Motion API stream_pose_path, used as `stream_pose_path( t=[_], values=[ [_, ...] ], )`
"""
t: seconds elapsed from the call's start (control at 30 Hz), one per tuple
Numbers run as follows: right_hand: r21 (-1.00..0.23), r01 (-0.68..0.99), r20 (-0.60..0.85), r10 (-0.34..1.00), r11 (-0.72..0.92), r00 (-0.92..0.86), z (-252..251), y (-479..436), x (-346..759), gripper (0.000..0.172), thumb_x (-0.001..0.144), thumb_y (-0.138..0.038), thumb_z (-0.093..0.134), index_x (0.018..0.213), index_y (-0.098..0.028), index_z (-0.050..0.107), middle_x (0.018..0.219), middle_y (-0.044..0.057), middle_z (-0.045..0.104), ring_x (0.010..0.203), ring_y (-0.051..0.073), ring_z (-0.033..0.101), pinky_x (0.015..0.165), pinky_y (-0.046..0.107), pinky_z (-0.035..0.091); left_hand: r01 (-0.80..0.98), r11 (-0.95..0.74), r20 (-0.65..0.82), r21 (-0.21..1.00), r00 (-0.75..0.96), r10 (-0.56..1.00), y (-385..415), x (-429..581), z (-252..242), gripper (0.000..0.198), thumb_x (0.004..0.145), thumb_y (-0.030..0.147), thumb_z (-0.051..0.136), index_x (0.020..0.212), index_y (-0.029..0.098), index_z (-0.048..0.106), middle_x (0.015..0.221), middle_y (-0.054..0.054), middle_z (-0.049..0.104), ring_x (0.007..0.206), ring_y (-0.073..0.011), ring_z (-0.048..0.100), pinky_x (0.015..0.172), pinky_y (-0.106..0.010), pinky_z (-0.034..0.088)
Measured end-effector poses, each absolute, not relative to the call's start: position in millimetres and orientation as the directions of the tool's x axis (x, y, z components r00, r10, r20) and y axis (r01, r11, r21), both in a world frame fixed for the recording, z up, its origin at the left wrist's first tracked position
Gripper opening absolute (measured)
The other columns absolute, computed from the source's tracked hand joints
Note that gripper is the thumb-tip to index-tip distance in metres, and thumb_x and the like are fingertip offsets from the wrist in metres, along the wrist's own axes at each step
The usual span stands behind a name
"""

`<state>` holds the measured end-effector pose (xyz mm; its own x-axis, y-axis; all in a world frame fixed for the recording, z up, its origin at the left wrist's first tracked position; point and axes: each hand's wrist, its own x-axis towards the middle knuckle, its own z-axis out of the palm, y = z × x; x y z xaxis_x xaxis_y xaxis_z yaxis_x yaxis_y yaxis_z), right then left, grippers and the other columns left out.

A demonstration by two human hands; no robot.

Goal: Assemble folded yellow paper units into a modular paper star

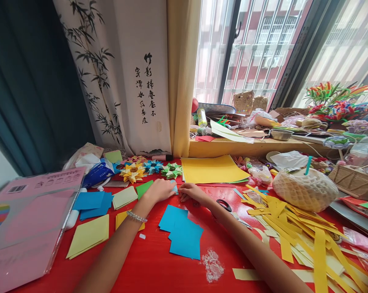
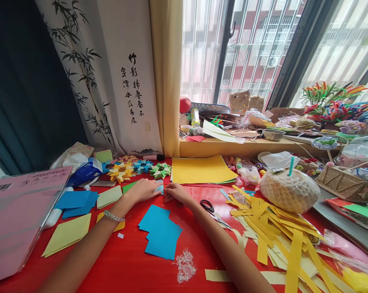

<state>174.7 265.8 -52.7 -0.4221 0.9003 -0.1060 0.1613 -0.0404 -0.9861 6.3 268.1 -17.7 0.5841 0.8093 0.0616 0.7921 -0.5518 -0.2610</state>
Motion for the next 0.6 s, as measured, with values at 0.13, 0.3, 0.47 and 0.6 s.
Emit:
stream_pose_path(
  t=[0.13, 0.3, 0.47, 0.6],
  values=[
    [-0.985, 0.164, -0.109, 0.901, -0.043, -0.419, -51.9, 265.2, 174.6, 0.012, 0.083, -0.021, 0.045, 0.078, -0.012, 0.052, 0.068, 0.002, 0.061, 0.056, 0.010, 0.060, 0.056, 0.020, 0.051, 0.789, -0.556, 0.052, -0.262, 0.587, 0.808, 268.0, 5.4, -17.4, 0.034, 0.084, 0.043, 0.038, 0.099, 0.018, 0.055, 0.088, -0.010, 0.063, 0.080, -0.0233, 0.060, 0.065, -0.027, 0.043],
    [-0.985, 0.170, -0.109, 0.903, -0.041, -0.416, -52.3, 265.0, 174.5, 0.013, 0.083, -0.021, 0.045, 0.077, -0.012, 0.052, 0.068, 0.003, 0.061, 0.057, 0.010, 0.060, 0.056, 0.019, 0.051, 0.785, -0.558, 0.048, -0.269, 0.590, 0.806, 268.4, 4.9, -16.9, 0.034, 0.083, 0.043, 0.039, 0.094, 0.017, 0.058, 0.086, -0.010, 0.063, 0.079, -0.0231, 0.060, 0.065, -0.027, 0.043],
    [-0.985, 0.171, -0.104, 0.900, -0.034, -0.422, -54.0, 266.5, 174.9, 0.013, 0.083, -0.022, 0.046, 0.077, -0.012, 0.052, 0.068, 0.003, 0.061, 0.057, 0.010, 0.060, 0.056, 0.020, 0.051, 0.779, -0.564, 0.050, -0.274, 0.597, 0.800, 269.2, 5.3, -17.7, 0.032, 0.084, 0.040, 0.038, 0.093, 0.017, 0.058, 0.085, -0.010, 0.063, 0.077, -0.0240, 0.060, 0.063, -0.028, 0.043],
    [-0.985, 0.170, -0.102, 0.898, -0.031, -0.427, -55.3, 267.8, 175.4, 0.013, 0.083, -0.022, 0.046, 0.078, -0.012, 0.052, 0.067, 0.003, 0.061, 0.057, 0.010, 0.060, 0.056, 0.020, 0.052, 0.783, -0.561, 0.056, -0.268, 0.594, 0.802, 268.6, 6.1, -18.3, 0.033, 0.086, 0.036, 0.033, 0.092, 0.017, 0.059, 0.085, -0.011, 0.064, 0.075, -0.0235, 0.060, 0.062, -0.028, 0.042]
  ],
)
